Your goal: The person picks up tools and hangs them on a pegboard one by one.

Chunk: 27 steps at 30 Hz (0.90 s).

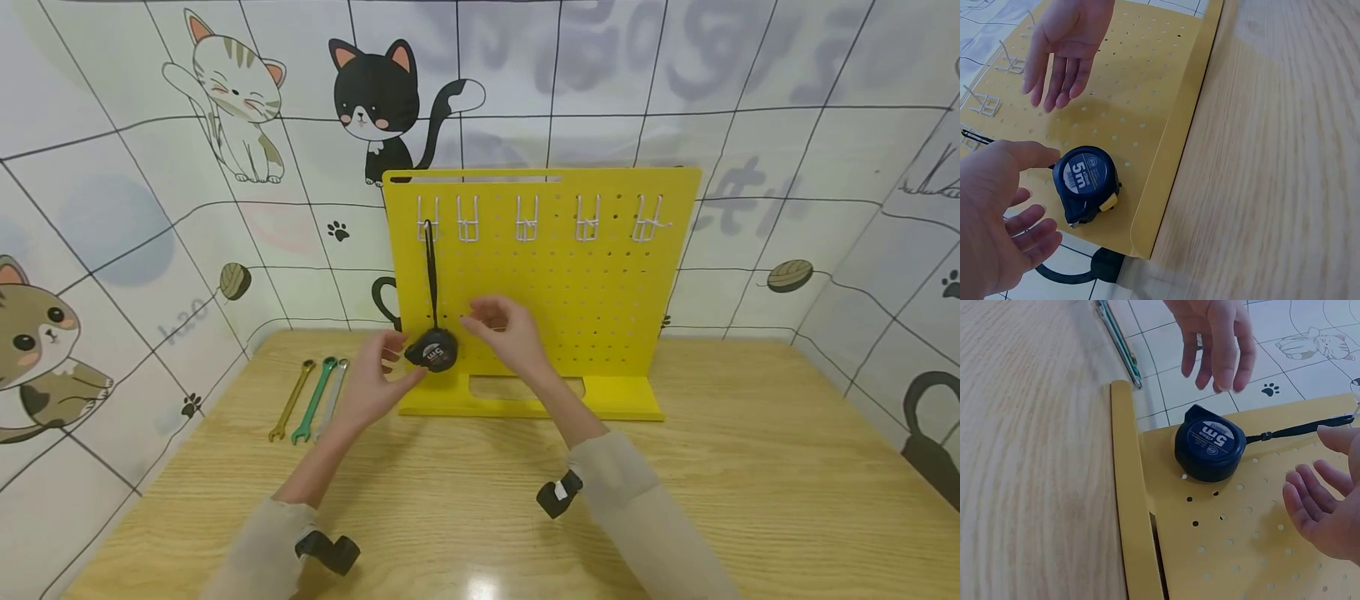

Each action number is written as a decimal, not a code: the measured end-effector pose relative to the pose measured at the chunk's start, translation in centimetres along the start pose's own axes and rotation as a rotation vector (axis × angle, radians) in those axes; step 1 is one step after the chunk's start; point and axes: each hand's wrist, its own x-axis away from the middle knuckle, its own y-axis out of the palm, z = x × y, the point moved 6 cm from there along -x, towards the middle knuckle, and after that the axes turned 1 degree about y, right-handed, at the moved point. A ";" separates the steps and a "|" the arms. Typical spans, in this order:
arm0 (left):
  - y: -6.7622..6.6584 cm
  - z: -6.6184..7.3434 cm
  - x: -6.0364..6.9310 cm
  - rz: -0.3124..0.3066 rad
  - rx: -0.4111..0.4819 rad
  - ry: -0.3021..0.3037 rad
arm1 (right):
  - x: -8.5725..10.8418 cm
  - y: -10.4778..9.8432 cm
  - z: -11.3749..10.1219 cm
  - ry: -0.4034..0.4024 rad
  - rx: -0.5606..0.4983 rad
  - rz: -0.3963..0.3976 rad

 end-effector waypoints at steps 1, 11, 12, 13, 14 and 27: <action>-0.1 0.0 0.1 0.002 -0.003 0.010 | 0.2 0.0 0.1 0.002 -0.001 -0.006; -1.7 -0.6 1.9 -0.047 -0.076 -0.007 | 1.7 0.3 0.6 0.018 0.008 -0.075; -1.9 -0.7 2.1 -0.051 -0.077 -0.016 | 1.8 0.3 0.6 0.020 0.007 -0.080; -2.1 -0.8 2.3 -0.054 -0.079 -0.020 | 1.9 0.3 0.6 0.021 0.006 -0.083; -2.3 -0.9 2.4 -0.055 -0.081 -0.023 | 2.0 0.3 0.6 0.021 0.006 -0.084; -4.8 -2.7 4.5 -0.079 -0.135 -0.082 | 2.6 1.9 1.2 0.048 0.028 -0.126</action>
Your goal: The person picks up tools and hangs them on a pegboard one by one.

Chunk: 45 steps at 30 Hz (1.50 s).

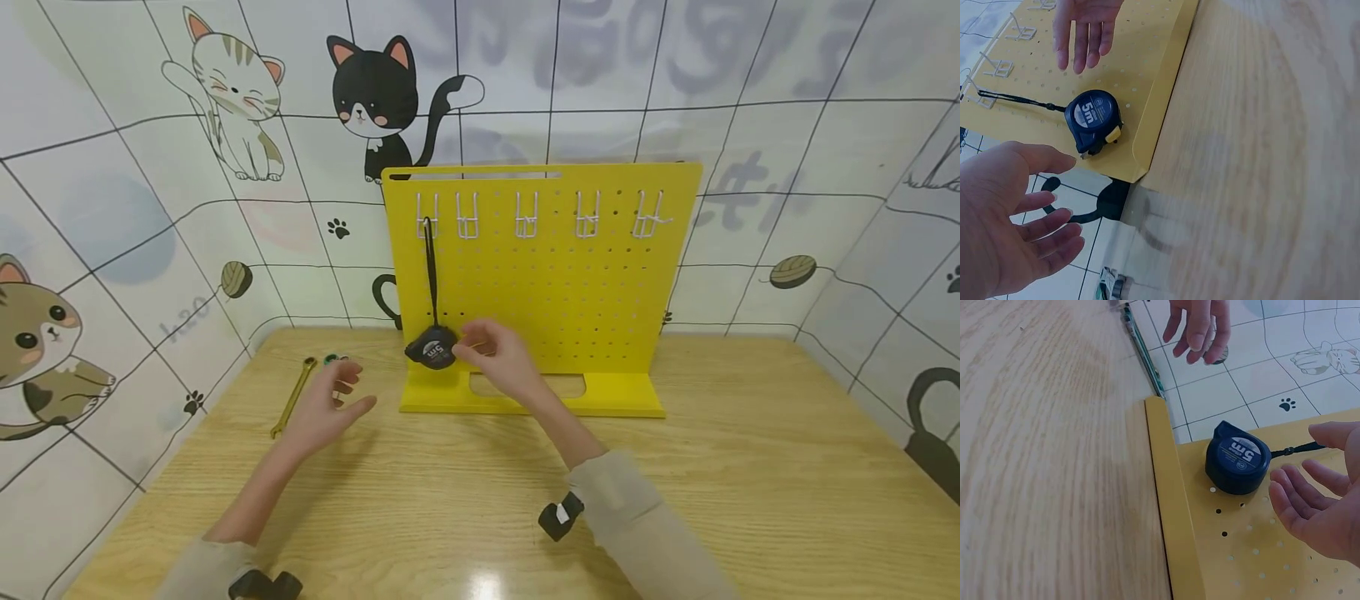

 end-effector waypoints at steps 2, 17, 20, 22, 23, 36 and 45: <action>-0.3 -0.3 0.4 -0.002 0.006 -0.009 | 0.1 0.4 0.1 0.002 0.005 -0.011; -1.7 -3.0 2.9 -0.106 -0.073 -0.133 | 0.1 2.9 0.8 0.054 0.008 -0.082; -1.9 -3.2 3.3 -0.120 -0.081 -0.137 | 0.0 3.3 1.0 0.057 0.009 -0.090; -1.9 -3.3 3.5 -0.122 -0.080 -0.138 | 0.0 3.6 1.0 0.052 0.009 -0.099; -2.0 -3.5 3.7 -0.122 -0.083 -0.140 | -0.1 3.7 0.9 0.050 0.003 -0.104; -2.4 -4.8 4.5 -0.086 -0.114 -0.173 | -0.3 6.3 0.7 0.079 -0.053 -0.159; -2.5 -4.7 4.2 -0.061 -0.205 -0.229 | -0.6 7.7 1.2 0.117 -0.107 -0.203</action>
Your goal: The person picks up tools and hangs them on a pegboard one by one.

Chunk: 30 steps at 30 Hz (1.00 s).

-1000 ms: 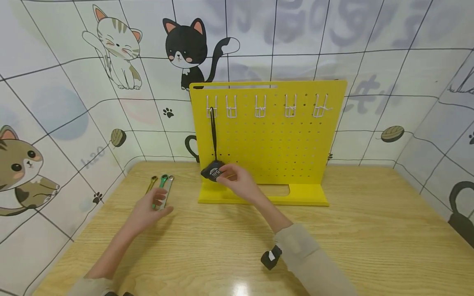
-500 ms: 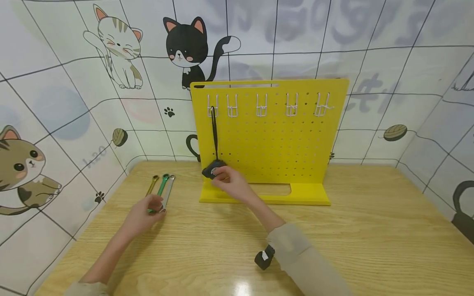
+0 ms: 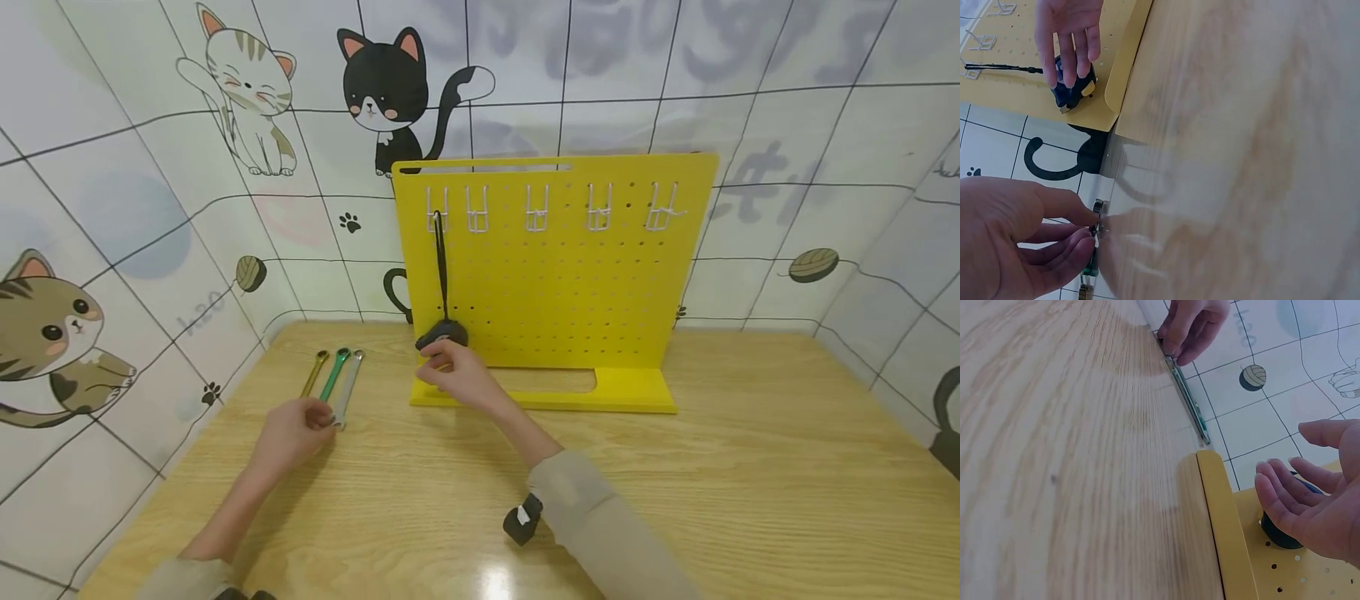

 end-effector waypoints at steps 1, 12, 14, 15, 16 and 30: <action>0.1 0.0 -0.1 0.004 -0.003 -0.009 | -0.1 0.1 0.1 0.009 -0.008 0.001; 0.8 0.0 -0.6 -0.007 -0.001 -0.126 | -1.0 2.1 0.8 0.041 -0.036 -0.012; 0.9 0.1 -0.9 -0.014 -0.028 -0.122 | -1.1 2.4 0.9 0.034 -0.041 -0.008; 1.0 0.1 -1.0 -0.019 -0.038 -0.120 | -1.2 2.5 1.0 0.033 -0.045 -0.007; 1.0 0.0 -1.1 -0.025 -0.040 -0.122 | -1.2 2.7 1.0 0.033 -0.052 -0.007; 1.5 0.4 -1.5 -0.114 0.035 -0.210 | -2.5 6.2 2.0 0.135 -0.189 -0.014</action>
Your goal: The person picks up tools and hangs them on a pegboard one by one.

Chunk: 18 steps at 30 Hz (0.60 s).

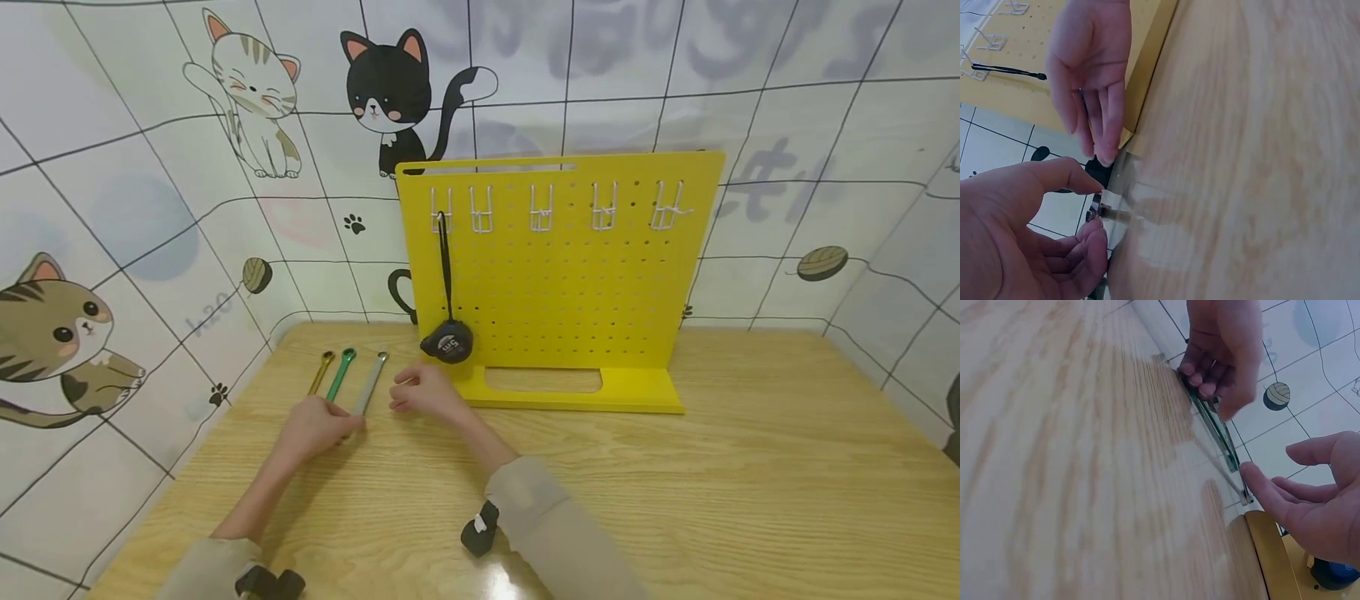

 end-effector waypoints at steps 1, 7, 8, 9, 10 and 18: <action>0.1 0.1 0.0 -0.010 0.016 -0.006 | -0.1 0.2 0.1 0.013 -0.002 0.002; 1.0 0.7 0.4 -0.141 0.228 -0.017 | -0.5 1.3 0.3 0.062 -0.012 0.011; 1.2 0.9 0.5 -0.169 0.261 -0.013 | -0.5 1.4 0.4 0.067 -0.012 0.012; 1.4 1.0 0.6 -0.194 0.284 -0.007 | -0.5 1.5 0.4 0.071 -0.007 0.014; 1.5 1.1 0.7 -0.218 0.300 -0.003 | -0.5 1.5 0.5 0.075 -0.002 0.013; 2.0 1.4 1.3 -0.339 0.391 0.025 | -0.2 1.5 0.5 0.107 0.071 0.063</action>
